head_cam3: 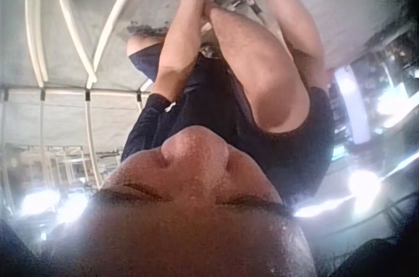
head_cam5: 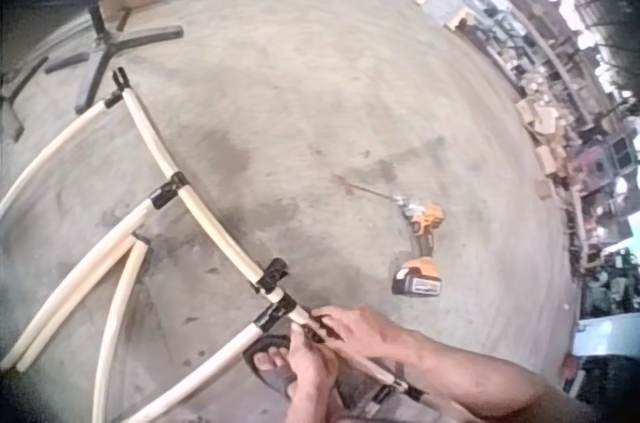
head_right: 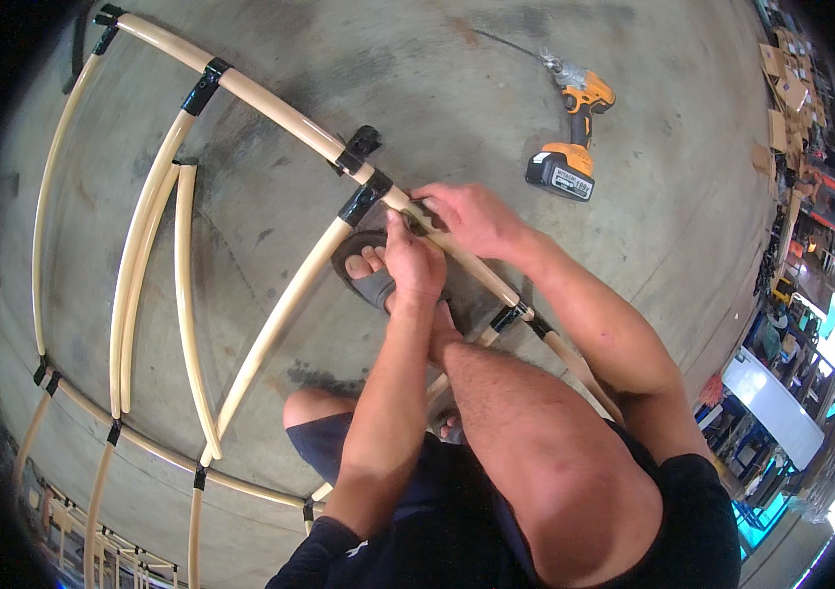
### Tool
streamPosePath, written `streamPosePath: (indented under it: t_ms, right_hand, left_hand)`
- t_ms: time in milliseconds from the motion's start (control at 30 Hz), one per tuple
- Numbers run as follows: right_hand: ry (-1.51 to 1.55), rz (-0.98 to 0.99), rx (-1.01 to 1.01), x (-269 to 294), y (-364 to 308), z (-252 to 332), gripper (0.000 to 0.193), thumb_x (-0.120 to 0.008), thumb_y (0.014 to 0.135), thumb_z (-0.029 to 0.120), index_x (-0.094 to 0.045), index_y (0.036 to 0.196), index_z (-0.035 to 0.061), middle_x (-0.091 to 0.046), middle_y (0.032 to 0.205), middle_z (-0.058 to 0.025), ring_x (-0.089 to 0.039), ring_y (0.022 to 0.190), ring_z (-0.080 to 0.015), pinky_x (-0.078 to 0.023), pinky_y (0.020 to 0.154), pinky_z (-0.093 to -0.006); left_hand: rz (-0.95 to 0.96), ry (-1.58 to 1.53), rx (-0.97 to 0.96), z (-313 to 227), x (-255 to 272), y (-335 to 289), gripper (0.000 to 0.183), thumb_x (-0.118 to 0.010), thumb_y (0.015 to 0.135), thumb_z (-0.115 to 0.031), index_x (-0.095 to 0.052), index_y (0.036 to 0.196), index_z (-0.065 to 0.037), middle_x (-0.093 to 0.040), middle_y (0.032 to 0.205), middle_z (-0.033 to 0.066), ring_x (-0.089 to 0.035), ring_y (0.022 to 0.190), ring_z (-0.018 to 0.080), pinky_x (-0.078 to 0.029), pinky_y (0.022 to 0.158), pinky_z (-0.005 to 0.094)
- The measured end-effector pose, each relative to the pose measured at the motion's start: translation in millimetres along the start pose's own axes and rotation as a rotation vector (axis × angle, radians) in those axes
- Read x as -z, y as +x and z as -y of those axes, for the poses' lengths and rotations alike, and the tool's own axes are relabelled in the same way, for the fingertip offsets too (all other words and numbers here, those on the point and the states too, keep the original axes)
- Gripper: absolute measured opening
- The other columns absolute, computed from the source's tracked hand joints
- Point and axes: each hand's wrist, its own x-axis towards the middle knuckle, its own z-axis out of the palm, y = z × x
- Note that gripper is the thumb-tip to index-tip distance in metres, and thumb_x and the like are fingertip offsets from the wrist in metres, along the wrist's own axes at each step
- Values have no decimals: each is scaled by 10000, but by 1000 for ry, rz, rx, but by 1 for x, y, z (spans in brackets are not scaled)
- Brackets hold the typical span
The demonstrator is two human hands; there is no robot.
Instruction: The person assembles a frame structure on a floor by attaching black plastic connectors to wooden poles and securing them using a power drill and screws.
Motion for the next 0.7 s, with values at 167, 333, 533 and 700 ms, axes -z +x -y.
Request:
streamPosePath:
  t_ms: [167, 333, 533, 700]
  right_hand:
    - [-32, -28, 45, 0, -2, -2, 264, -539, 1034, 123, -672, 1251, 50, -727, 924, -212, -727, 785, -322, -547, 698, -411]
    - [-63, -75, 45, -6, 0, -2, 251, -554, 1019, 135, -678, 1219, 49, -712, 891, -224, -707, 787, -391, -539, 684, -452]
    - [-139, -114, 134, -6, 2, -1, 242, -558, 1015, 142, -675, 1205, 49, -713, 926, -234, -701, 831, -415, -536, 694, -476]
    - [-121, -104, 56, -7, 4, -1, 256, -555, 1029, 130, -671, 1242, 50, -716, 923, -223, -716, 762, -349, -542, 676, -408]
  left_hand:
    - [34, 46, -24, 4, 3, -2, 409, -330, 1140, -350, -522, 1338, -48, -594, 1279, 78, -566, 1199, 218, -413, 1100, 388]
    - [36, 38, -23, 3, -7, -1, 434, -335, 1138, -387, -500, 1360, -52, -592, 1286, 77, -557, 1212, 218, -415, 1104, 382]
    - [9, 54, -10, 0, -16, -4, 465, -327, 1136, -407, -466, 1404, -53, -569, 1341, 83, -523, 1280, 215, -391, 1138, 382]
    - [-1, 69, -9, -2, -18, -5, 482, -326, 1136, -409, -446, 1434, -50, -559, 1368, 92, -517, 1299, 220, -392, 1140, 382]
